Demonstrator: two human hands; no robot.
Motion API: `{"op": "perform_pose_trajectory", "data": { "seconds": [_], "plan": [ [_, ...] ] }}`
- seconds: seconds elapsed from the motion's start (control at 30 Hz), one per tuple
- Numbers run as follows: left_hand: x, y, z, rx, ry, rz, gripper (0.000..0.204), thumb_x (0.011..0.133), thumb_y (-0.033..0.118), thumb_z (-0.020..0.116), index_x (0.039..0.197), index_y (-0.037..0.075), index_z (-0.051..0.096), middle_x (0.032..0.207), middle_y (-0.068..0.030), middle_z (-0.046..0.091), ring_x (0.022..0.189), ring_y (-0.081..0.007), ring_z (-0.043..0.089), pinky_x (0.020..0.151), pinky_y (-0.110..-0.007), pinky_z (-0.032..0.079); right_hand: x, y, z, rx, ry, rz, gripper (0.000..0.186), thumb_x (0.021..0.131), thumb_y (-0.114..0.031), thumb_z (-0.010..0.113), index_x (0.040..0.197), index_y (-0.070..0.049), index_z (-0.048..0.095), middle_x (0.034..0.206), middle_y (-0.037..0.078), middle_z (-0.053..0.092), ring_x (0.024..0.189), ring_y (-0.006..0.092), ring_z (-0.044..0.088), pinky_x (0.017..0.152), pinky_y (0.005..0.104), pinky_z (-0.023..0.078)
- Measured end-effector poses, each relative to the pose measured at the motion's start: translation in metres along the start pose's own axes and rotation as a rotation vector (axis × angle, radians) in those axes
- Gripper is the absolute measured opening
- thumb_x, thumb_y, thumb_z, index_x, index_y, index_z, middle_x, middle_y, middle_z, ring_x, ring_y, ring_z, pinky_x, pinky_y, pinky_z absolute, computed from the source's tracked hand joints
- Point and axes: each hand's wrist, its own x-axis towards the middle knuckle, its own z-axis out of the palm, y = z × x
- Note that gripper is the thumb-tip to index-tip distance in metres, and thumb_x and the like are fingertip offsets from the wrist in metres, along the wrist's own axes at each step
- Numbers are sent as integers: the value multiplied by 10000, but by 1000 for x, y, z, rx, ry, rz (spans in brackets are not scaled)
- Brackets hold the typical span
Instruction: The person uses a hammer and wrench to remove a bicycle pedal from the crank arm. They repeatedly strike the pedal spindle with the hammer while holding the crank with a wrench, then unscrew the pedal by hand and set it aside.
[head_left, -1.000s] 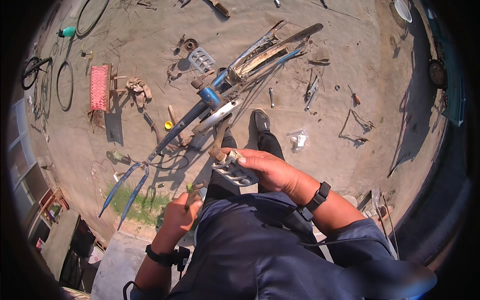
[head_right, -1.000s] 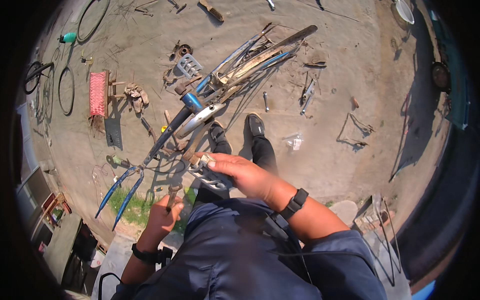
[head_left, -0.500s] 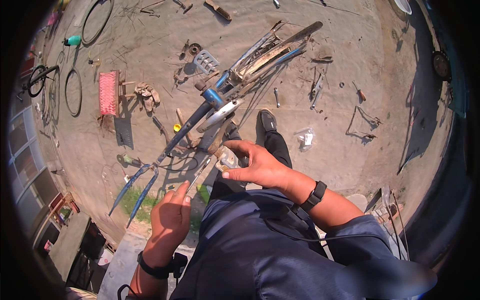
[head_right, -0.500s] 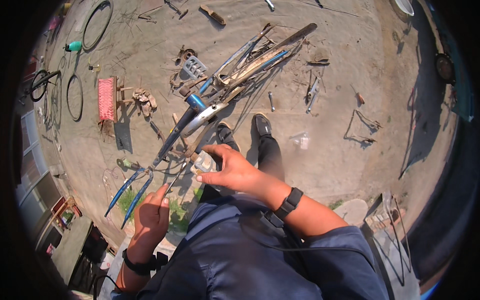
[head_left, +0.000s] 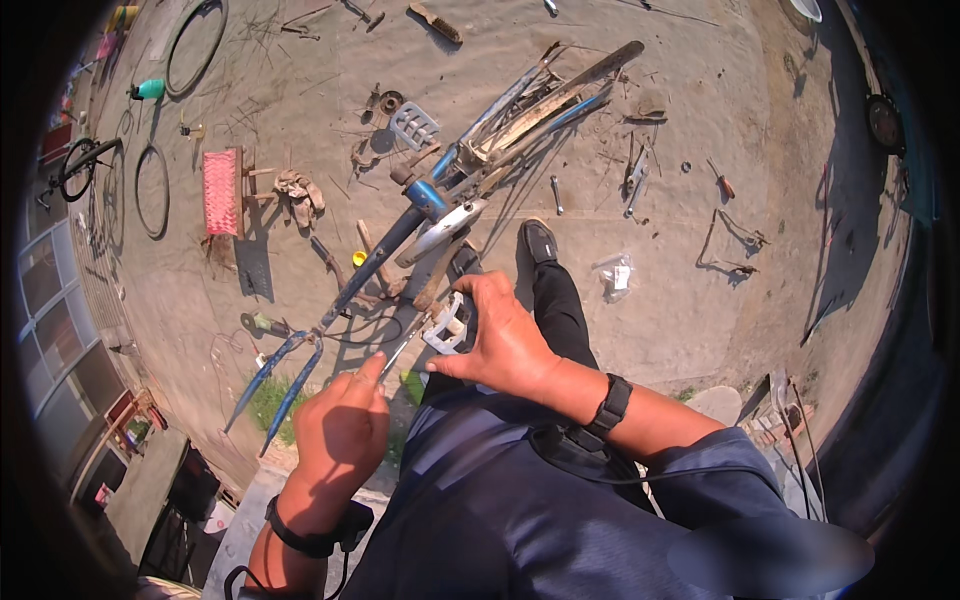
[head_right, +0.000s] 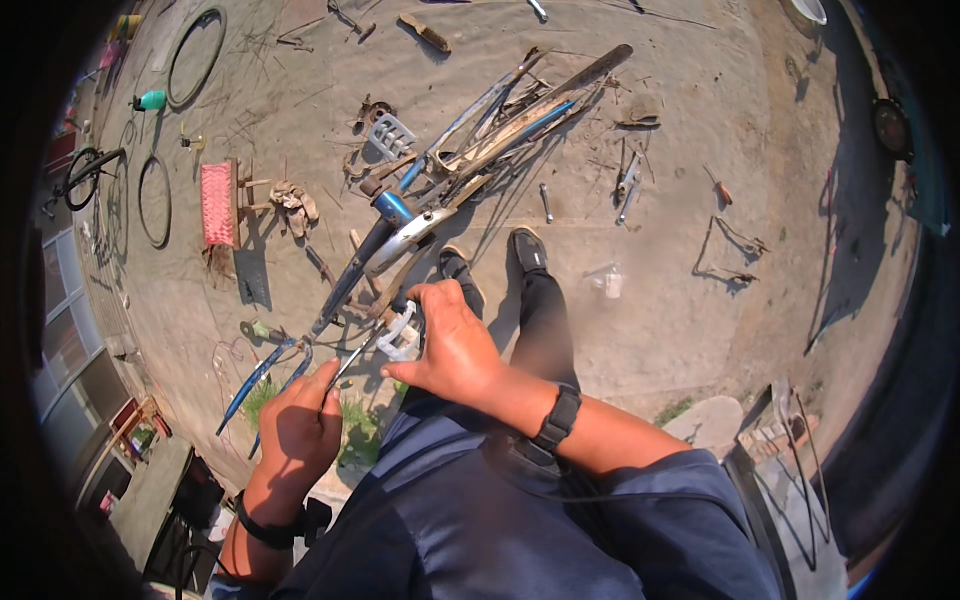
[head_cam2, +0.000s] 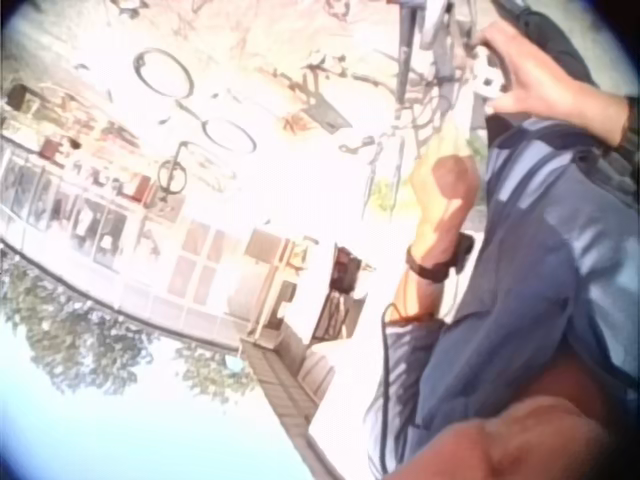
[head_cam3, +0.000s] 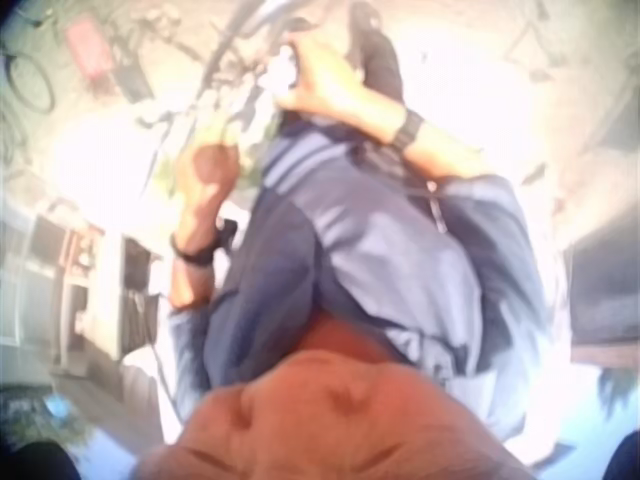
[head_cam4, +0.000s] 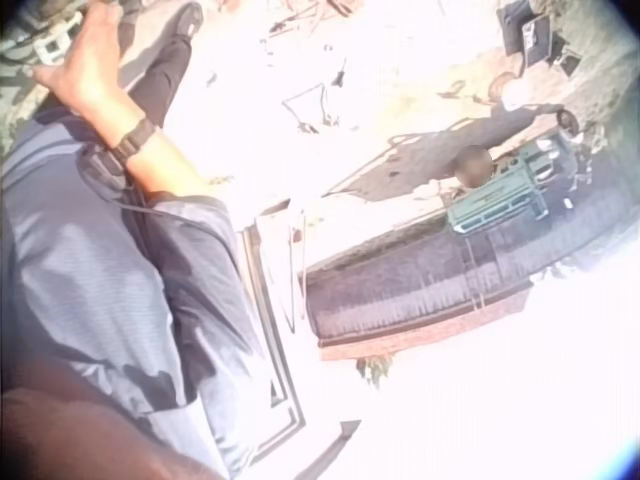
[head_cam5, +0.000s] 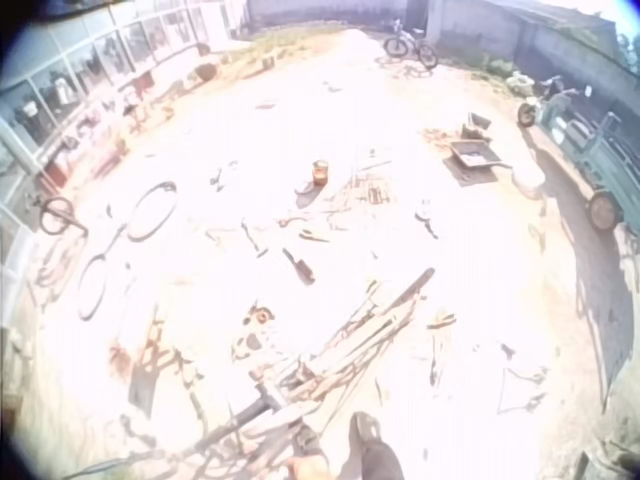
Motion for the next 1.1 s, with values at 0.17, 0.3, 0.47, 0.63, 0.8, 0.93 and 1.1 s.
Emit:
{"op": "perform_pose_trajectory", "data": {
  "seconds": [0.17, 0.3, 0.47, 0.63, 0.8, 0.93, 1.1],
  "plan": [
    [14, 11, -18, 42, 28, 58, 285, 827, 26, 693, 1109, 44, 724, 892, -138, 695, 730, -338, 701, 626, -421, 566, 0, -7, 1, -19, -41, 44, 914, 646, -335, 980, 1326, -9, 465, 1204, 227, 493, 1097, 441, 590, 931, 470, 526],
    [37, 33, -24, -4, 52, 242, 271, 798, -11, 693, 1063, 45, 709, 983, -132, 731, 795, -322, 719, 679, -394, 581, 1, -3, 7, -53, 19, 6, 850, 669, -285, 938, 1324, -26, 461, 1198, 228, 493, 1101, 457, 585, 937, 483, 528],
    [44, 57, -17, 0, -42, 318, 297, 776, -28, 689, 1063, 43, 712, 1033, -133, 735, 848, -313, 734, 712, -392, 596, 1, -2, 11, -39, 24, 29, 819, 665, -244, 912, 1314, -9, 471, 1192, 234, 497, 1097, 452, 585, 938, 483, 524],
    [25, 33, -16, -26, 65, 221, 332, 822, -36, 673, 1150, 13, 695, 1106, -178, 737, 907, -363, 736, 775, -415, 599, 1, 0, 17, 70, 6, 13, 777, 672, -231, 900, 1291, 7, 494, 1182, 233, 502, 1101, 418, 575, 941, 443, 514],
    [-4, 1, 2, -96, 66, 131, 319, 887, 7, 660, 1202, 29, 705, 1107, -184, 742, 901, -345, 746, 747, -410, 603, 3, 4, 31, 118, -9, 40, 770, 664, -239, 902, 1269, 28, 507, 1179, 227, 521, 1119, 383, 567, 978, 412, 494],
    [-26, -18, 12, -89, 55, 57, 343, 939, 4, 641, 1282, 7, 635, 1068, -217, 724, 891, -386, 715, 762, -431, 580, 5, 5, 29, 136, -37, 64, 768, 662, -243, 905, 1260, 37, 513, 1185, 227, 529, 1132, 373, 562, 996, 405, 485],
    [-52, -68, 53, -29, 115, 32, 282, 958, 100, 669, 1235, 48, 667, 967, -163, 711, 771, -352, 677, 683, -440, 558, 7, 5, 32, 180, -75, 81, 776, 660, -244, 911, 1262, 42, 514, 1190, 215, 533, 1145, 351, 561, 1018, 395, 474]
  ]
}}
